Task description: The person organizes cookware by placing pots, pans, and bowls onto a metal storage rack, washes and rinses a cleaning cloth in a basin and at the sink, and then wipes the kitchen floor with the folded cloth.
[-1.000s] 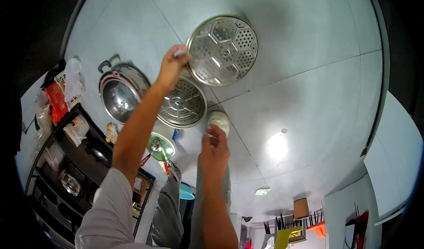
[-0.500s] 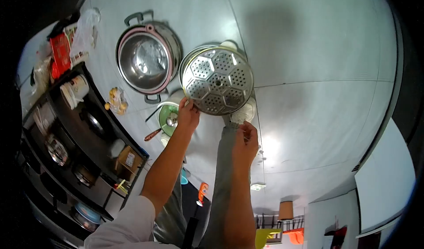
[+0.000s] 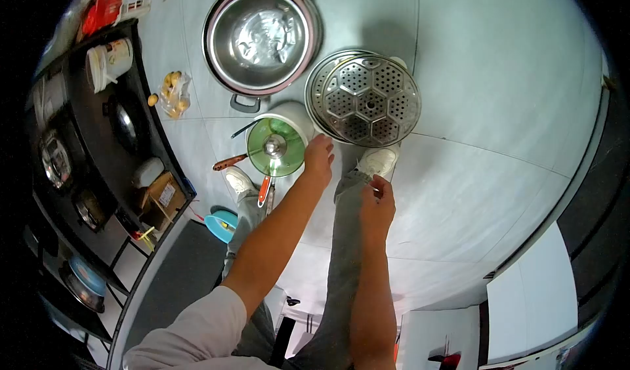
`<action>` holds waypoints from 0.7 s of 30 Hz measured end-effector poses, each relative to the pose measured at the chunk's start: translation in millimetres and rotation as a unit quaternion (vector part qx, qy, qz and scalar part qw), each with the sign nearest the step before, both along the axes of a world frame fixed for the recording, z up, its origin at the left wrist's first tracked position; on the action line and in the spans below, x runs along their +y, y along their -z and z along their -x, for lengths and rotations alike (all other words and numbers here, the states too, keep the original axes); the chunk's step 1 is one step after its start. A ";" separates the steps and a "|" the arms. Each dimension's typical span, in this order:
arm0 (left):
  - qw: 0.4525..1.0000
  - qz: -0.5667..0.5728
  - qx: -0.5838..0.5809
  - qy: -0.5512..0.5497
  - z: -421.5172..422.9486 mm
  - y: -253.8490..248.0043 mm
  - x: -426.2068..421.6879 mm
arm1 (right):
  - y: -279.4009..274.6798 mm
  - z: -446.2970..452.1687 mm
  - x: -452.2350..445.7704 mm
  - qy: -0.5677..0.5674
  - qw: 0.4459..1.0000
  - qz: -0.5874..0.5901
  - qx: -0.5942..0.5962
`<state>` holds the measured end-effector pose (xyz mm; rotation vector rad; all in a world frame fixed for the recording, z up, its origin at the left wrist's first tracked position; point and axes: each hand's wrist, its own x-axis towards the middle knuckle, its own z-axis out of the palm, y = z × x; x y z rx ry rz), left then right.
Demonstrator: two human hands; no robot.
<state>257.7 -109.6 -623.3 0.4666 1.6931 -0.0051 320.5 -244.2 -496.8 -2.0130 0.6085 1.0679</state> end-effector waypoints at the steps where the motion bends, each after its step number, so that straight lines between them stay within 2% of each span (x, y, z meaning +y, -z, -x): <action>1: 0.999 0.004 0.011 0.038 13.2 -0.9 -3.0 | 4.9 6.2 -3.2 -0.007 1.000 -0.002 -0.002; 4: 0.984 -0.010 0.042 0.175 48.7 2.2 -8.7 | 13.0 19.3 -8.2 -0.030 1.000 0.002 -0.005; 7: 0.968 -0.061 -0.006 0.244 72.6 -20.5 -1.5 | 16.6 35.9 -12.2 -0.066 0.998 0.018 -0.011; 10: 0.897 -0.224 -0.048 0.379 87.9 -64.4 14.2 | 26.8 58.0 -18.2 -0.104 0.994 0.031 -0.018; 13: 0.814 -0.395 -0.046 0.423 94.6 -108.5 50.4 | 20.9 64.5 -2.1 -0.139 0.989 0.033 -0.033; 15: 0.788 -0.486 -0.043 0.376 98.6 -124.7 90.4 | 14.6 73.4 7.7 -0.175 0.983 0.036 -0.042; 18: 0.795 -0.542 -0.025 0.273 97.5 -131.0 164.6 | 19.6 88.8 7.1 -0.230 0.970 0.047 -0.067; 21: 0.810 -0.555 0.027 0.189 94.9 -103.5 236.8 | 24.7 95.9 16.5 -0.258 0.961 0.051 -0.084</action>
